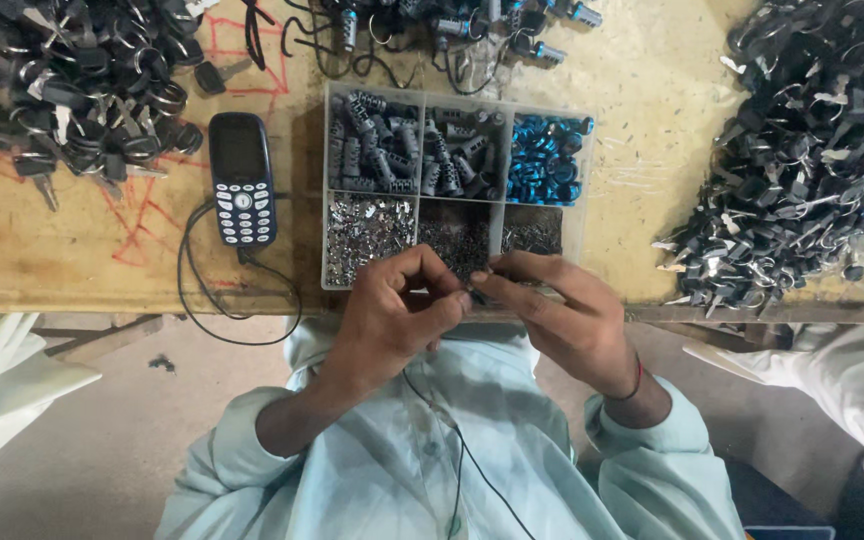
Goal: The person sits at a workbench assembling small lock components. They pick a gray ribbed housing and small metal pins from a compartment box, press a blue cap onto the housing by hand, and set the finished assembly on the table, repeating this with successive parts.
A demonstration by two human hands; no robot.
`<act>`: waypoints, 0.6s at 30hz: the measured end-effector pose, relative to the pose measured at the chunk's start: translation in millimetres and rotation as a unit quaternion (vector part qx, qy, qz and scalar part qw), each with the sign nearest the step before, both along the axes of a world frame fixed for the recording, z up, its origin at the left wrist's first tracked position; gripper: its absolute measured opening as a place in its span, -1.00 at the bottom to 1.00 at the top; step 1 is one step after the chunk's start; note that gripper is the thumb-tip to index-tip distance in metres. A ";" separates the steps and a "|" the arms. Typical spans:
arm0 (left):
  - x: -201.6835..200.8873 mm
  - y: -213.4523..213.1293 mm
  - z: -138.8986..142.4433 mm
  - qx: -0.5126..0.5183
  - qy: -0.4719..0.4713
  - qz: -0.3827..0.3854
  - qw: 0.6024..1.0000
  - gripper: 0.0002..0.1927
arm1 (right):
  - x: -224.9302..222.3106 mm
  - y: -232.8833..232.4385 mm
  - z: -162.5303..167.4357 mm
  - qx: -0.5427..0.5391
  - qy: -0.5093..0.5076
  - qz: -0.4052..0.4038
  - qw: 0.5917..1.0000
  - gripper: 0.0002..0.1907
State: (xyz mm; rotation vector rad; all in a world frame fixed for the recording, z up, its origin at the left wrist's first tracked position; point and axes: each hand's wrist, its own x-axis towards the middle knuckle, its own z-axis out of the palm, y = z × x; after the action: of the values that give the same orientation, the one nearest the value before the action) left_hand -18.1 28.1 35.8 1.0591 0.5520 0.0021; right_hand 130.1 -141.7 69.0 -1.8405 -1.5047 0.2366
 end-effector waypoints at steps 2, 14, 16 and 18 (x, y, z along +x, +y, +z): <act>1.5 -3.4 3.2 0.005 -0.008 0.015 1.000 -0.84 | 3.2 -1.1 0.2 0.009 -0.014 0.004 1.000 -0.46; -2.9 -18.1 -3.1 0.138 -0.147 0.103 0.974 -0.79 | 9.0 16.9 26.0 -0.112 0.134 -0.041 0.984 -0.78; -5.6 -11.9 -6.6 0.208 -0.175 0.089 0.958 -0.81 | 32.6 23.4 17.3 -0.156 0.030 -0.120 0.980 -0.90; -5.2 -6.6 -8.9 0.242 -0.216 0.068 0.944 -0.83 | 53.6 34.3 -3.5 -0.159 -0.072 -0.236 0.956 -0.93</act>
State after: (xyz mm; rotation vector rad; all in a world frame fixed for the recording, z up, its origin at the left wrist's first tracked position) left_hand -23.2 21.4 26.9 1.4448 0.2222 0.5043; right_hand 183.7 -107.5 65.5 -2.4615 -1.1141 0.1194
